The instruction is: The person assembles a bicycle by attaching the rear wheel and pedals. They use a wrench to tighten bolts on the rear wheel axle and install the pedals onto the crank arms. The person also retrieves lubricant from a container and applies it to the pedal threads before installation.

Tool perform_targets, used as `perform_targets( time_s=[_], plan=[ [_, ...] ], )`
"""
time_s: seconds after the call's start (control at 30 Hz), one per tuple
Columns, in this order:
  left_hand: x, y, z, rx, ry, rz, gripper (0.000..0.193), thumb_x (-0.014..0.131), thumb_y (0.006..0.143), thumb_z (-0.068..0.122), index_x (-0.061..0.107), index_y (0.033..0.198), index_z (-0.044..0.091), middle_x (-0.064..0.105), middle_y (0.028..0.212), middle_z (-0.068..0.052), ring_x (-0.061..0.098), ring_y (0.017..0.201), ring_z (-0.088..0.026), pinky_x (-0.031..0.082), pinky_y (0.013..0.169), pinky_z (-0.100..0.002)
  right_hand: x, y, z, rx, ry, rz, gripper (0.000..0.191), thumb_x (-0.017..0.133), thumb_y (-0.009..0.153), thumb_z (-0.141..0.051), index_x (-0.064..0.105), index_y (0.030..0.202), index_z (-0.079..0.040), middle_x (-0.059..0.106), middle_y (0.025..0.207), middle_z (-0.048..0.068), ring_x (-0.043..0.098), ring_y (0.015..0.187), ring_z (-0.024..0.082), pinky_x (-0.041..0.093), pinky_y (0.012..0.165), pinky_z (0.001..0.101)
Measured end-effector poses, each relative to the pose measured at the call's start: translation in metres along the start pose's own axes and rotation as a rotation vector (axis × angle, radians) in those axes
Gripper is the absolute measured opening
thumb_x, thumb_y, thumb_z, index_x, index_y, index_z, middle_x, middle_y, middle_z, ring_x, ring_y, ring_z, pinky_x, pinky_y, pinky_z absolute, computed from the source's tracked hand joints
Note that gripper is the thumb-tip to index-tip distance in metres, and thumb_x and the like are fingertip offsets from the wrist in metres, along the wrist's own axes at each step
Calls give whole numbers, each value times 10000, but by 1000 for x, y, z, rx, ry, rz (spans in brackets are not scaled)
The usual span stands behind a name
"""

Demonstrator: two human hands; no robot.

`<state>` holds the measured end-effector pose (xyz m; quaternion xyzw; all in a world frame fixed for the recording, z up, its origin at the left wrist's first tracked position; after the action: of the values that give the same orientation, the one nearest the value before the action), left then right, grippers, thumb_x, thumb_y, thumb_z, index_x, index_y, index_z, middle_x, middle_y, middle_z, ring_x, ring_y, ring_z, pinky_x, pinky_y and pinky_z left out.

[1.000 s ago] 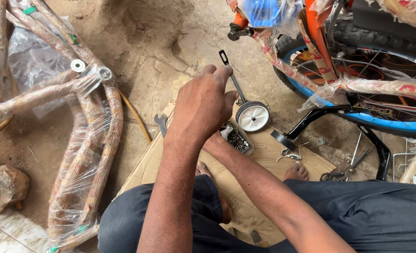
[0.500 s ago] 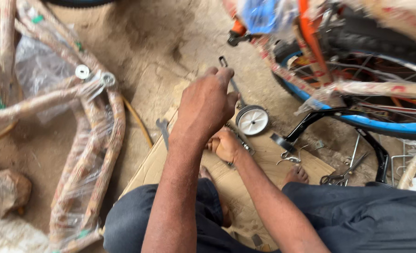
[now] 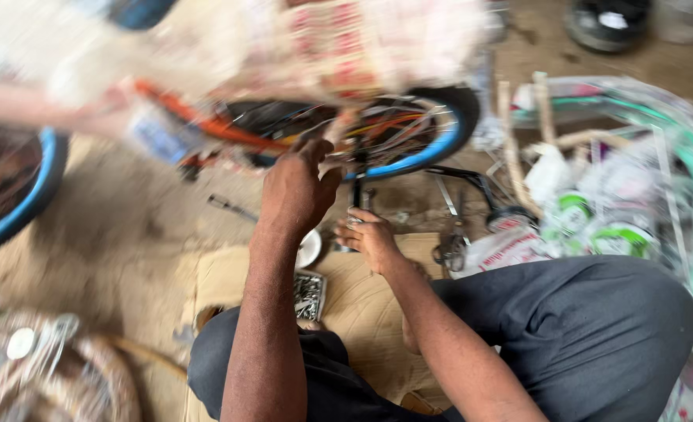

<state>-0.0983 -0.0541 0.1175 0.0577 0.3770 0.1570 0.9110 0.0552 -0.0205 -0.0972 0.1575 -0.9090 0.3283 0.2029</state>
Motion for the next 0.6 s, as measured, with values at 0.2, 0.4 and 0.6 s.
perform_targets(
  time_s=[0.2,0.4,0.6],
  plan=[
    [29,22,27,217,-61,232,170,741,901,158,716,1026,46,711,991,-137,698,857,-338,544,767,-445,-82,-4,-19,-38,-60,344,506,504,895,80,584,1380,-42,710,1094,129,718,803,245,622,657,362],
    [66,20,2,135,-3,182,131,749,917,153,736,1017,69,734,945,-134,692,859,-354,532,778,-457,-120,13,-6,-37,-296,417,407,531,946,59,653,1328,-13,723,966,123,693,713,205,579,563,349],
    [101,8,-30,56,196,95,271,783,797,178,724,1040,72,725,1076,-148,666,1032,-361,495,928,-489,-132,23,7,35,-421,336,348,596,969,-34,633,1314,-62,748,999,110,720,699,198,610,556,343]
  ],
)
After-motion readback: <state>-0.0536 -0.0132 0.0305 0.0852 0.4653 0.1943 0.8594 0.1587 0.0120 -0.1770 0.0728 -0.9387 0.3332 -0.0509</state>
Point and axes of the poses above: each hand's wrist, its own y-axis towards the middle knuckle, its own x-axis out of the palm, z = x × y, the point moved 2 cm from there along y, towards the middle knuckle
